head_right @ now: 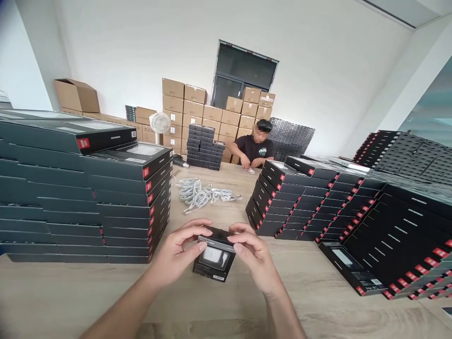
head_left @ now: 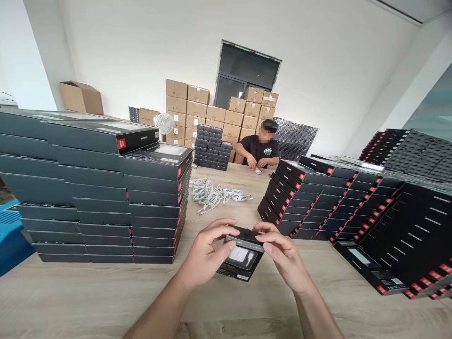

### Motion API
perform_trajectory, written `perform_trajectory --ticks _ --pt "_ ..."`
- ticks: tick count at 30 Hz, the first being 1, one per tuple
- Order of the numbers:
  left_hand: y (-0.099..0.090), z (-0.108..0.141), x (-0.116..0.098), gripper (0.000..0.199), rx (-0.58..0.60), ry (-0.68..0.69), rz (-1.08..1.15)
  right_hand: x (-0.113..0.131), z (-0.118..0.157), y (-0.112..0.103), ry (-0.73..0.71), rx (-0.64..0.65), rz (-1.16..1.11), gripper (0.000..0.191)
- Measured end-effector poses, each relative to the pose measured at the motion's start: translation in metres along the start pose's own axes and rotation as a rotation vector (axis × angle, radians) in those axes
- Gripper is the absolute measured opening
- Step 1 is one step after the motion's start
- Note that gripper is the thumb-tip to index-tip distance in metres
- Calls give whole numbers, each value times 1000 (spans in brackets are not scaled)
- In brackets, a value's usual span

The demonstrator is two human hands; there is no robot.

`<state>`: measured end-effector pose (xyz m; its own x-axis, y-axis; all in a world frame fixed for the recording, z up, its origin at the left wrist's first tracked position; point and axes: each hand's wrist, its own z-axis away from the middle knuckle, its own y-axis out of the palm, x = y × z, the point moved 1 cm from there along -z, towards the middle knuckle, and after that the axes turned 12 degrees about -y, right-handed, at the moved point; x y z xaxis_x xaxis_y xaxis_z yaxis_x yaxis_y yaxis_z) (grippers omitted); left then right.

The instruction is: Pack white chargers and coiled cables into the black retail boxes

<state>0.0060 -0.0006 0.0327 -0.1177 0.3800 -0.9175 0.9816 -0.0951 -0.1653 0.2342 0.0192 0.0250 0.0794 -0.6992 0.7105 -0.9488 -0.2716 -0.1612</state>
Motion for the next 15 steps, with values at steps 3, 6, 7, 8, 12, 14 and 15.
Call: perform_trajectory --ticks 3,6,7,8,12,14,15 --pt "0 -2 5 27 36 -23 29 -2 1 -1 -10 39 16 12" --pt "2 -4 8 28 -29 -52 62 -5 2 4 17 26 13 27" --pt "2 -5 8 28 -75 -71 85 -7 3 7 50 25 -6 42" --pt "2 -6 9 29 -125 -95 118 -9 3 11 93 27 -31 57" --pt "-1 -11 12 42 -238 -213 291 -15 4 22 231 32 -124 79" --pt "0 -13 16 55 -249 -247 407 -18 5 25 257 -31 -168 78" --pt "2 -12 19 59 -255 -265 478 -19 5 26 267 -95 -193 77"
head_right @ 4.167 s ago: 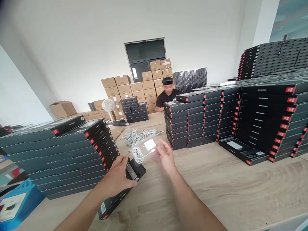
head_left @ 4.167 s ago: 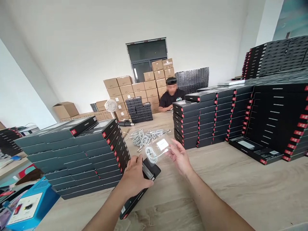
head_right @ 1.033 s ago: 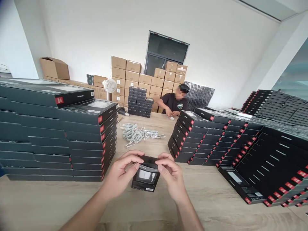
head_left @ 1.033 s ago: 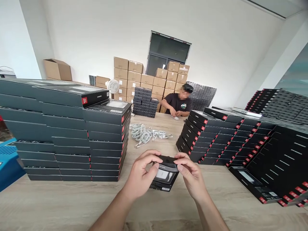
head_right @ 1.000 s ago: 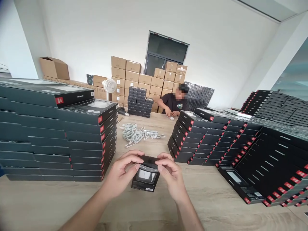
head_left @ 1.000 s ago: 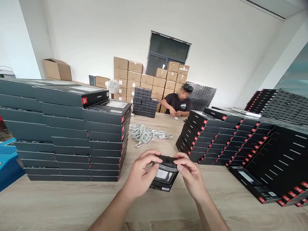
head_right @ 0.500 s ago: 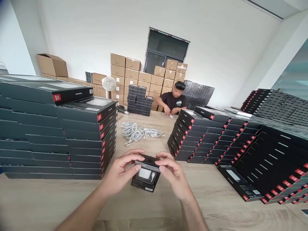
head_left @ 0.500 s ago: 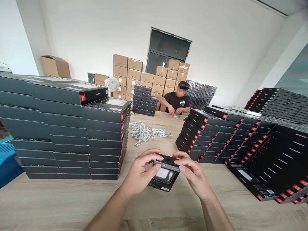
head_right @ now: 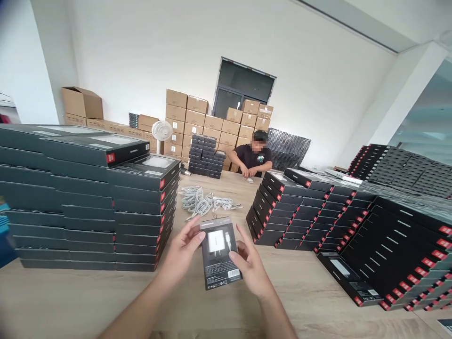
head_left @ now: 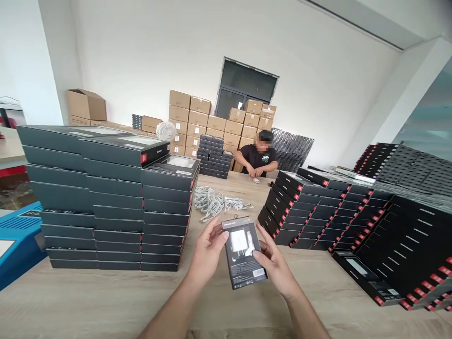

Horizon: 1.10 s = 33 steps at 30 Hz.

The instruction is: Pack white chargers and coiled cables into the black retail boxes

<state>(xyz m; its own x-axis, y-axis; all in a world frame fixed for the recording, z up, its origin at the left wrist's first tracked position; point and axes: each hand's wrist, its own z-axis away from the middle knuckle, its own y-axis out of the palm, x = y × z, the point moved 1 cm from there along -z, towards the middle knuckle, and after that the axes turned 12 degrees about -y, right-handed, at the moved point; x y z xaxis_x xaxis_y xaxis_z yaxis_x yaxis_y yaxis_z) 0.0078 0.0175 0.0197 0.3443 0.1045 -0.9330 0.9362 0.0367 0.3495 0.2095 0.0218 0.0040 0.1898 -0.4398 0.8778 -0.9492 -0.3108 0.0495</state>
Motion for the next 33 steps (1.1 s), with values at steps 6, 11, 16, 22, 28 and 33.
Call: perform_trajectory --ticks 6,11,16,22,28,33 --pt "3 4 27 44 21 -180 -50 23 -22 11 8 -493 -222 59" --pt "2 5 37 29 22 -184 -234 101 -100 67 -79 -333 -269 49" --pt "-2 3 36 27 2 -190 -313 139 -169 145 89 -99 -175 48" --pt "-1 1 35 23 9 -144 -316 143 -153 164 -229 178 330 59" --pt "4 -1 48 22 23 -108 -314 144 -153 189 -462 285 595 49" --pt "2 -1 39 23 66 -80 -323 148 -157 208 -488 266 673 59"
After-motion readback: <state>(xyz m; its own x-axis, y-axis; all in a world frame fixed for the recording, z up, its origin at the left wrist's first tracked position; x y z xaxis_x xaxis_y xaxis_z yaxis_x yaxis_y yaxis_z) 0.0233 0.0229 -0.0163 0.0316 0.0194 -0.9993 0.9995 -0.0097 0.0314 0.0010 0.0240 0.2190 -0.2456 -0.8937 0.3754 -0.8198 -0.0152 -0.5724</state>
